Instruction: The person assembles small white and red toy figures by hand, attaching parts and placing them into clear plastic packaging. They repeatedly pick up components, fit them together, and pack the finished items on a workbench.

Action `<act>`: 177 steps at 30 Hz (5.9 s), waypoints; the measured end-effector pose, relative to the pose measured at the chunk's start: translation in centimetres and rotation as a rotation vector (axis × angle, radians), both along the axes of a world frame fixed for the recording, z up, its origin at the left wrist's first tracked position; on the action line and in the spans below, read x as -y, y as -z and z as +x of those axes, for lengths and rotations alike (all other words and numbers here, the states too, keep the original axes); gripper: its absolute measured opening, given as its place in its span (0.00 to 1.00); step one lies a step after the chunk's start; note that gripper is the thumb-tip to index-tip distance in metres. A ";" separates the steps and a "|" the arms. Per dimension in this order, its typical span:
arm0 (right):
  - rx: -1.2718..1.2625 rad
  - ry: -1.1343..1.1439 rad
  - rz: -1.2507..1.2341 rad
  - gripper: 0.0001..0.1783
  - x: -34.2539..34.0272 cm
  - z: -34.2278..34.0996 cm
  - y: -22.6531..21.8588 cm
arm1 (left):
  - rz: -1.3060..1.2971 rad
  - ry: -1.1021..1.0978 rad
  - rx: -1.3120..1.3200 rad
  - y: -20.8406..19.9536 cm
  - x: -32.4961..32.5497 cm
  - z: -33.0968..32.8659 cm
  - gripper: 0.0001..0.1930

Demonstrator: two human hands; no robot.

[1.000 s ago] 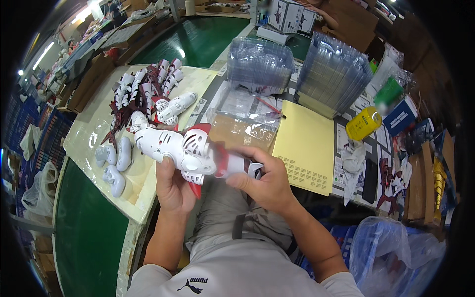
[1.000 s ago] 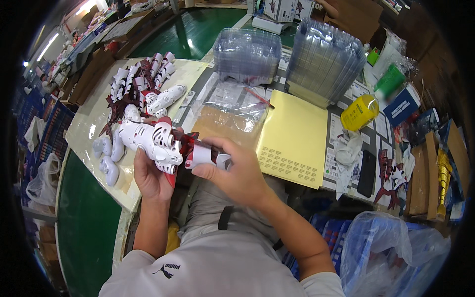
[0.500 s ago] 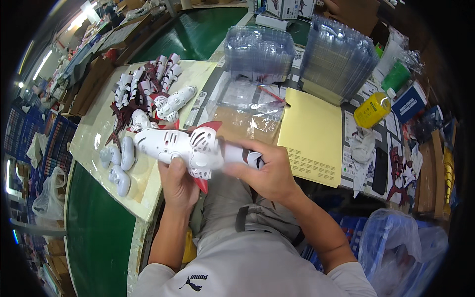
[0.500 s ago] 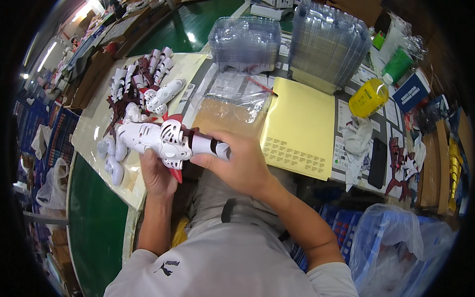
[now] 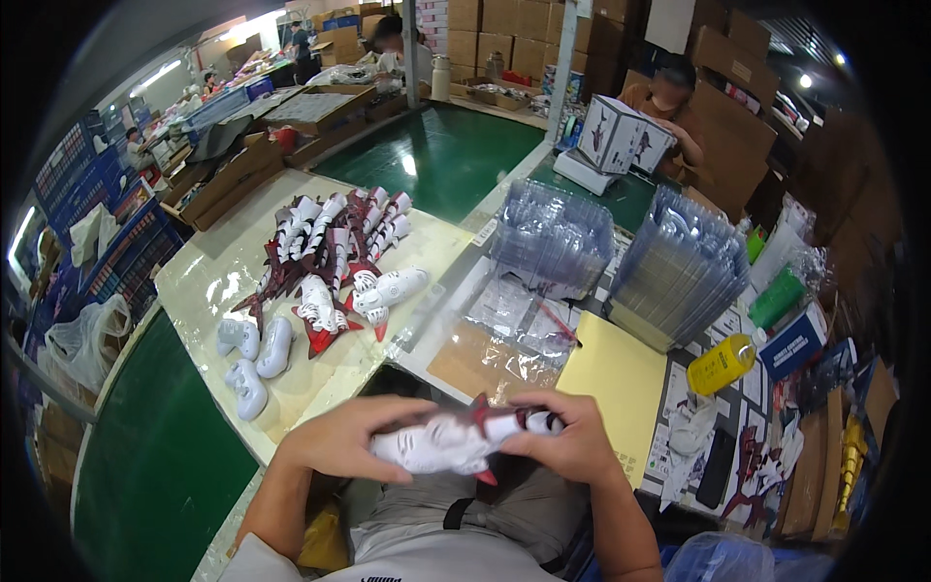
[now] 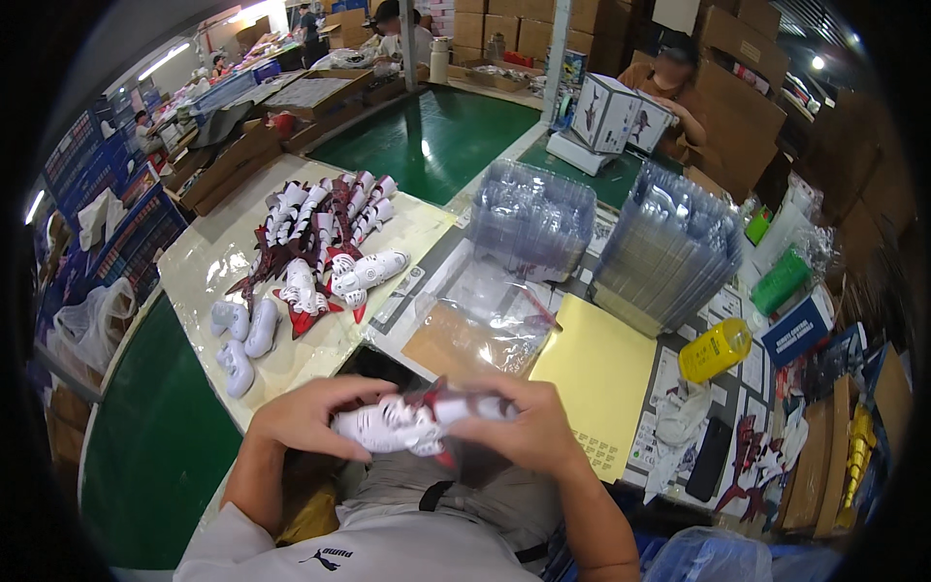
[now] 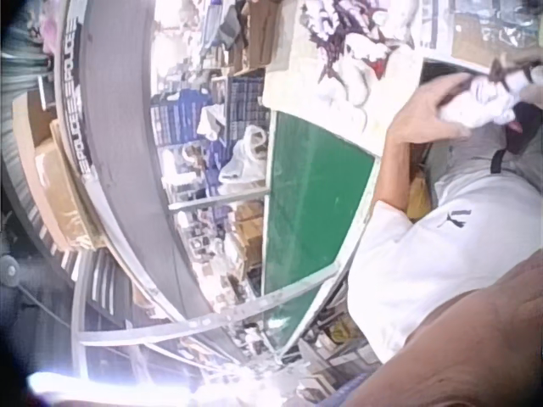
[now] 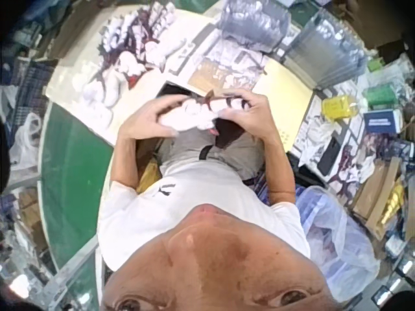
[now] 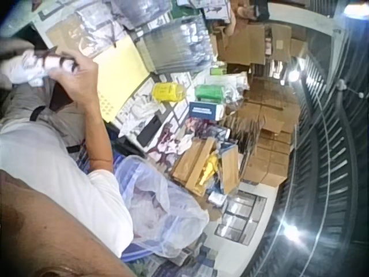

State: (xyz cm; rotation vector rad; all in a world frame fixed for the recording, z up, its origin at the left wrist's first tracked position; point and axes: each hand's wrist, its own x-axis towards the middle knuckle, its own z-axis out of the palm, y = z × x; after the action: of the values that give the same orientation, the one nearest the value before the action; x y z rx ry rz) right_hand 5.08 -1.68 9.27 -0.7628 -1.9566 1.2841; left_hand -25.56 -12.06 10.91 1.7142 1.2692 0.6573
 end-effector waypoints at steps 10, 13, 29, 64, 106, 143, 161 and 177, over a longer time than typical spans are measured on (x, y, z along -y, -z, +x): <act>-0.429 0.500 0.211 0.19 0.1 3.4 -0.9 | 0.131 -0.341 0.660 -0.1 -0.8 -0.5 0.38; -0.099 0.261 0.431 0.11 3.3 3.6 -0.8 | 0.132 -0.375 0.594 -1.3 -0.6 0.0 0.51; 0.334 -0.256 0.113 0.24 0.3 0.9 -3.5 | -0.171 0.228 0.324 1.0 -0.6 2.5 0.47; -0.358 0.065 -0.590 0.45 -0.1 0.9 3.5 | 0.362 -0.362 0.669 7.3 -7.4 10.5 0.42; 0.477 0.347 0.643 0.21 -9.3 1.8 0.9 | 0.630 -0.317 -0.309 7.1 -11.3 2.7 0.18; 0.703 0.640 1.007 0.13 -24.2 18.6 -12.1 | 1.134 0.269 -0.534 -5.1 -31.2 22.6 0.26; 0.233 0.215 -0.153 0.30 -17.1 -0.2 0.1 | -0.031 -0.643 0.364 2.3 -18.7 2.1 0.32; 0.152 0.483 0.057 0.25 -16.4 4.1 2.5 | 0.865 -1.151 -0.460 4.9 -4.7 -4.5 0.22</act>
State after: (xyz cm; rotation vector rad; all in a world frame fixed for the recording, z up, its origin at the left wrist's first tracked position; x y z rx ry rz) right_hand 9.17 14.75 6.73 -1.2422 -1.7627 0.8961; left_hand -30.11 -7.34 6.01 1.6692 2.5964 1.7257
